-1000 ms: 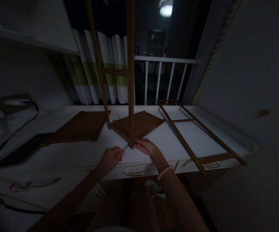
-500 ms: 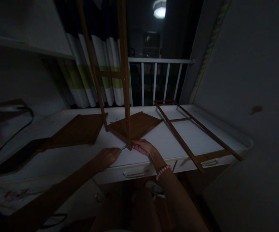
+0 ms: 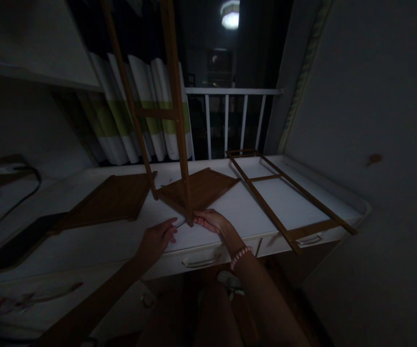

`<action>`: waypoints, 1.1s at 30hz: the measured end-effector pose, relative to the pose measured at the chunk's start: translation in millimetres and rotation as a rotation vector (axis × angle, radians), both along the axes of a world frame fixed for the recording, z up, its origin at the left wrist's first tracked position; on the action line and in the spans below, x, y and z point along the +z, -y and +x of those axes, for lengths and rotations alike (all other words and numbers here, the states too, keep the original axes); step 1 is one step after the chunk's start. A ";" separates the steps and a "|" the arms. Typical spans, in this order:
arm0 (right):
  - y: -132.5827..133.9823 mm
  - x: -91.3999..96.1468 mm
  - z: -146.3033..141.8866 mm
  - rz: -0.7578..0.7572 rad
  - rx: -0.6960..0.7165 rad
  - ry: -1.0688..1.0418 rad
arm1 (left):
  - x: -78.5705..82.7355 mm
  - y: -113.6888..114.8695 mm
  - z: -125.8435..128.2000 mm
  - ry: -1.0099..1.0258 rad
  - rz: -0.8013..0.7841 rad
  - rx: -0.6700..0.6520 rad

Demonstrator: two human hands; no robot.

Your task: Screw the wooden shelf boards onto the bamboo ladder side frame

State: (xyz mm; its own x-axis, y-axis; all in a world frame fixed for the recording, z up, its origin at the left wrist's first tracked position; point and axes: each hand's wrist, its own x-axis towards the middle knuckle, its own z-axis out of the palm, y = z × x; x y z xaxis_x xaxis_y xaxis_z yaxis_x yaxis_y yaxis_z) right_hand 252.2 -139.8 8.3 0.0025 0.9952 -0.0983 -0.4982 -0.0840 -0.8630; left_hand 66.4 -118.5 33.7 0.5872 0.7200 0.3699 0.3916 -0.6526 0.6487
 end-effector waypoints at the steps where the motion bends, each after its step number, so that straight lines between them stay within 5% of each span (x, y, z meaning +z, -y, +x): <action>1: 0.4 0.1 -0.2 0.006 0.000 -0.007 | -0.8 0.0 0.0 0.044 -0.057 0.007; 7: 0.6 -0.1 -0.7 -0.007 -0.010 -0.028 | -5.5 -1.2 0.3 0.358 -0.520 -0.002; 11: 1.0 1.4 -1.0 -0.026 -0.015 -0.019 | -6.7 -0.5 2.5 0.478 -0.680 -0.003; 17: 3.6 3.8 -1.1 0.004 0.001 -0.020 | -14.4 -1.2 8.0 0.647 -0.741 0.111; 26: 3.9 5.6 -1.4 -0.003 0.000 -0.040 | -19.0 6.3 11.5 0.787 -0.831 0.014; 33: 0.8 0.7 -1.2 0.026 0.009 -0.040 | -15.7 -0.1 9.3 0.612 -0.700 -0.043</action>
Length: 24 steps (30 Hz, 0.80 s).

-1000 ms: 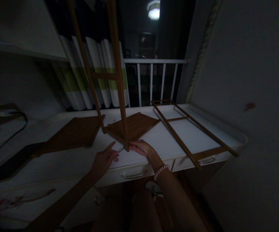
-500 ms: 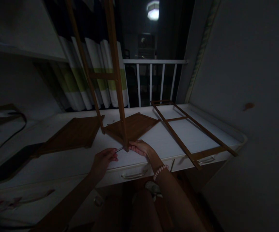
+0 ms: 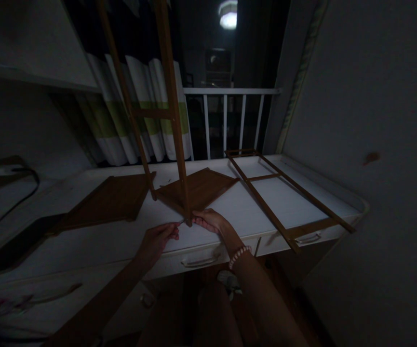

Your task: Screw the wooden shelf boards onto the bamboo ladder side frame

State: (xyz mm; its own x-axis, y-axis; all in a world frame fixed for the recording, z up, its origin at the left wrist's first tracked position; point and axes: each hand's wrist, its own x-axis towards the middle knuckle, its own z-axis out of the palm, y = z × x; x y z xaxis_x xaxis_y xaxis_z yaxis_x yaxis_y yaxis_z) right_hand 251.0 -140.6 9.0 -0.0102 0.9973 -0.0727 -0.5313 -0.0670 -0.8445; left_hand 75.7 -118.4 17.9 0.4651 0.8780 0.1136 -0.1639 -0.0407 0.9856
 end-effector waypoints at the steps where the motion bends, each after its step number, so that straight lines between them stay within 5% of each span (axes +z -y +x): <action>1: -0.7 -1.2 0.3 0.013 0.007 0.003 | 3.1 -1.4 -1.5 -0.075 0.058 -0.016; 6: -1.6 -2.6 1.3 0.018 0.015 0.009 | 18.0 -8.6 -10.3 -0.429 0.481 -0.179; 12: 0.6 2.4 -0.4 -0.062 -0.023 0.030 | 14.2 -15.6 -14.1 -0.597 0.876 -0.345; 24: -0.3 0.9 -0.2 -0.037 -0.022 0.027 | 18.2 -7.6 -14.8 -0.438 0.713 -0.221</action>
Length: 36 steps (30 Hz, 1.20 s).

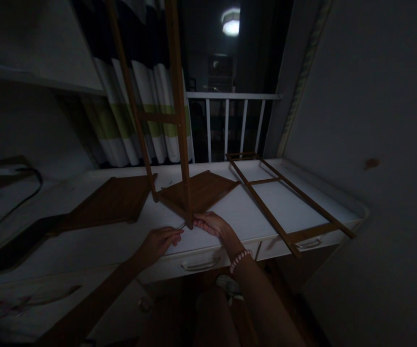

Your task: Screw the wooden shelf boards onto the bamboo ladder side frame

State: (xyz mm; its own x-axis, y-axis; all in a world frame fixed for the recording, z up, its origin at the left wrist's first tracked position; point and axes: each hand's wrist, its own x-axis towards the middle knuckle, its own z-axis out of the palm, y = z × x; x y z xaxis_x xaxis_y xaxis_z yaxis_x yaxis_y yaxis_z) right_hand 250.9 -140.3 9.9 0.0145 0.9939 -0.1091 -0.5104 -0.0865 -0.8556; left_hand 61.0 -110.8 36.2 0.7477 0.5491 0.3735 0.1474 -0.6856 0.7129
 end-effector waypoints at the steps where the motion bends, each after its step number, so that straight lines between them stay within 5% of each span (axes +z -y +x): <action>1: -0.6 -0.6 -0.4 0.007 0.000 -0.004 | -0.2 0.4 0.3 0.011 -0.021 0.007; 10: -3.7 -3.9 -2.5 0.038 0.003 -0.024 | -16.3 -8.5 5.8 0.070 -0.427 -0.010; 36: -1.2 -6.4 -6.6 0.074 -0.043 0.053 | -18.6 -7.1 7.2 0.102 -0.443 -0.048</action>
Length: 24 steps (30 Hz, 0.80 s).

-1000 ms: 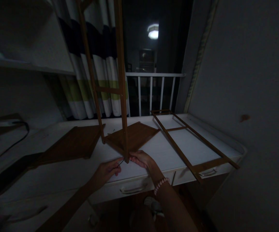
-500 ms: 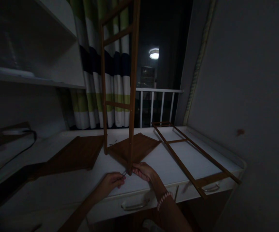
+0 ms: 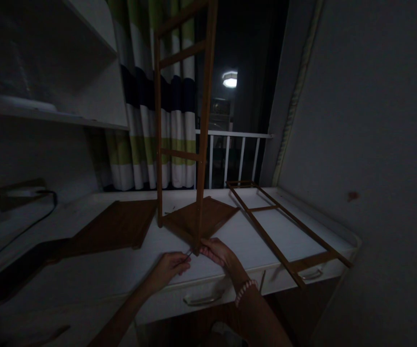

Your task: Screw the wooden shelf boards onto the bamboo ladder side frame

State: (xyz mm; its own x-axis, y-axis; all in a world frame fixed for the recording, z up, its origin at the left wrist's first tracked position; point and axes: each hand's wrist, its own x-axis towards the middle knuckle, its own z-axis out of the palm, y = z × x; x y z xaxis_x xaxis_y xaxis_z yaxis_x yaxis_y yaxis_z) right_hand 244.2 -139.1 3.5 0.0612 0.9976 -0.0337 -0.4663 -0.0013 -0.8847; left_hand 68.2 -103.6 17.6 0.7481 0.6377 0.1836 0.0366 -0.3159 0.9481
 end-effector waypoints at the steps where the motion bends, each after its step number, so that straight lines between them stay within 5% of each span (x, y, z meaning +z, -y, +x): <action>1: -0.2 -0.4 0.2 0.003 0.007 -0.001 | 0.8 0.9 -0.2 0.001 0.007 0.004; 24: 1.0 0.9 -4.6 0.013 -0.019 -0.007 | -1.7 0.3 1.7 -0.056 0.341 0.008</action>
